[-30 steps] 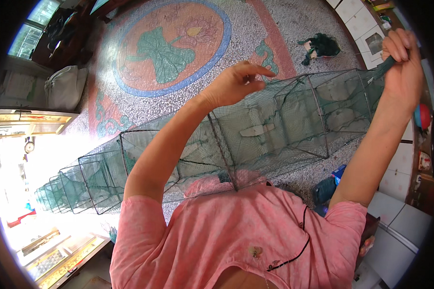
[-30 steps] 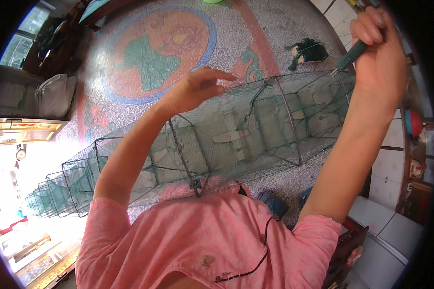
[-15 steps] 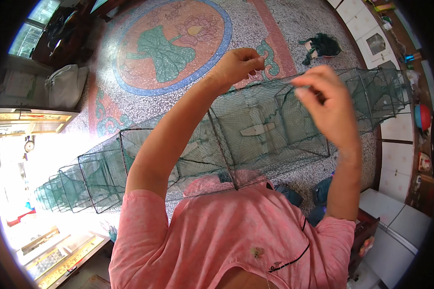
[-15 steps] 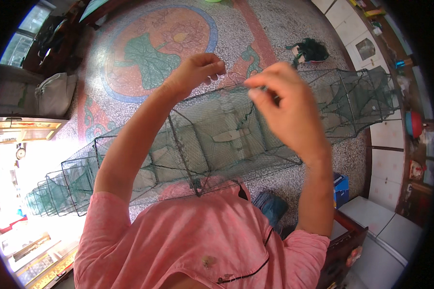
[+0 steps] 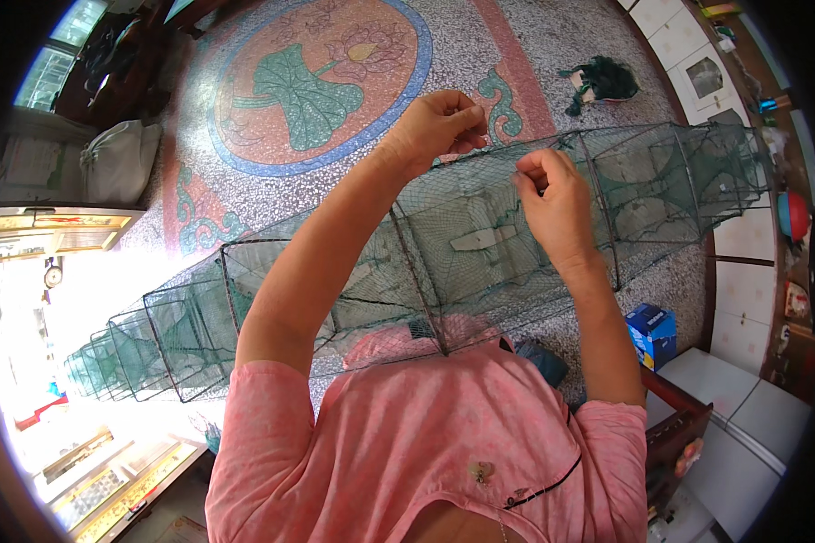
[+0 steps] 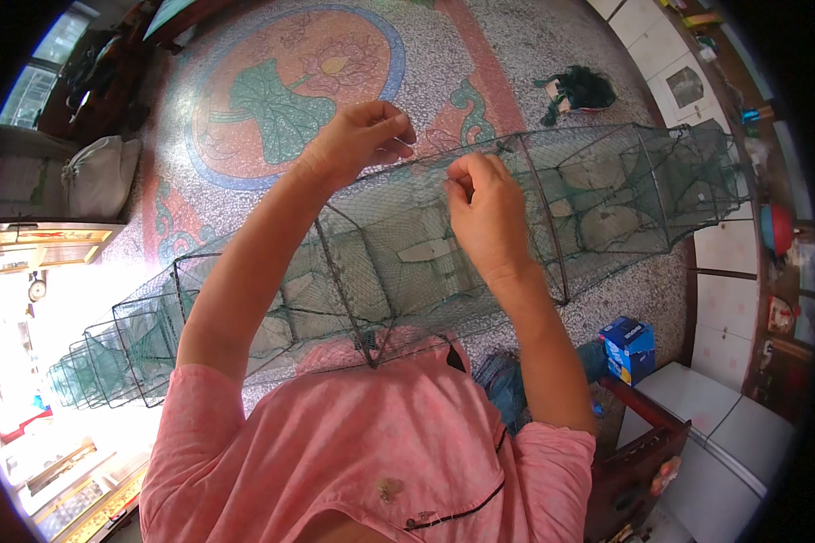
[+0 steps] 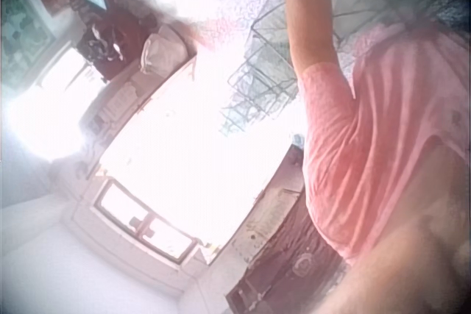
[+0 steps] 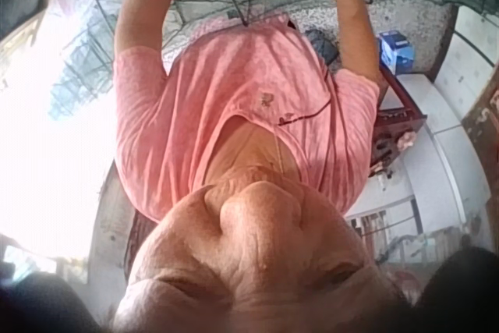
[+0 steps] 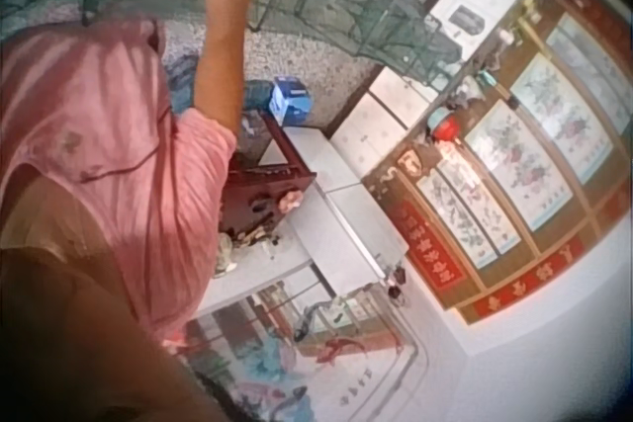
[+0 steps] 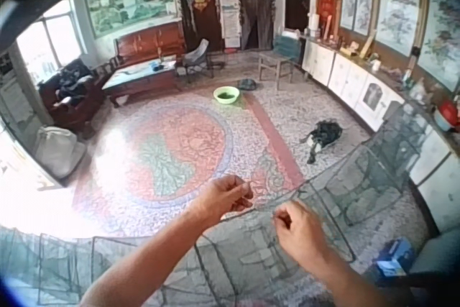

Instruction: The person repairs a large mesh fishing net by tying together sections of the net with a small tool and dark thread.

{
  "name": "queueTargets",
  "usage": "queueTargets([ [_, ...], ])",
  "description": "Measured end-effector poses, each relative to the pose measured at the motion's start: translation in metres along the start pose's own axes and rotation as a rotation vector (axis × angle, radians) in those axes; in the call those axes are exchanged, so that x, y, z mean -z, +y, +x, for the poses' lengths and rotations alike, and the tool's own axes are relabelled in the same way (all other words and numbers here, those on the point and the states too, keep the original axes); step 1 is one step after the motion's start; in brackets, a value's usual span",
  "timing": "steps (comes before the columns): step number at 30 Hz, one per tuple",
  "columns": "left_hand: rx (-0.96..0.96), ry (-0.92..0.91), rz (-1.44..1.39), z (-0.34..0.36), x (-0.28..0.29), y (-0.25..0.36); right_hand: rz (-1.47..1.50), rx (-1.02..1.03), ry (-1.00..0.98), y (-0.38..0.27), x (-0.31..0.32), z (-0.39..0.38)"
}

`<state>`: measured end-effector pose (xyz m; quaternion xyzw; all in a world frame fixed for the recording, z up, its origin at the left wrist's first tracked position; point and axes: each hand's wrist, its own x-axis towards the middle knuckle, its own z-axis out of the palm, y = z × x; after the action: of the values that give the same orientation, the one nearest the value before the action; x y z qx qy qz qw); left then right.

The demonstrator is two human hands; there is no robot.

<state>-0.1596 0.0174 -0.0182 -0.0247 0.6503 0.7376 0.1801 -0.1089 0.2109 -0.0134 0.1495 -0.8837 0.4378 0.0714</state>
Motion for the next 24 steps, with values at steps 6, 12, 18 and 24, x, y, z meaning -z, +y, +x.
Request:
queueTargets([
  [6,0.007,-0.034,0.059,0.003,0.002,-0.007,0.077,-0.003,0.062,0.003,-0.012,0.003],
  [12,0.051,-0.025,0.2,-0.004,-0.006,0.0,0.2,0.008,0.107,0.004,-0.026,0.008],
  [18,-0.342,0.186,0.29,-0.004,-0.015,-0.008,-0.43,0.376,0.308,-0.026,-0.017,0.023],
  [24,-0.177,0.082,-0.047,-0.004,-0.009,-0.002,-0.074,0.023,-0.116,-0.012,-0.005,0.041],
])
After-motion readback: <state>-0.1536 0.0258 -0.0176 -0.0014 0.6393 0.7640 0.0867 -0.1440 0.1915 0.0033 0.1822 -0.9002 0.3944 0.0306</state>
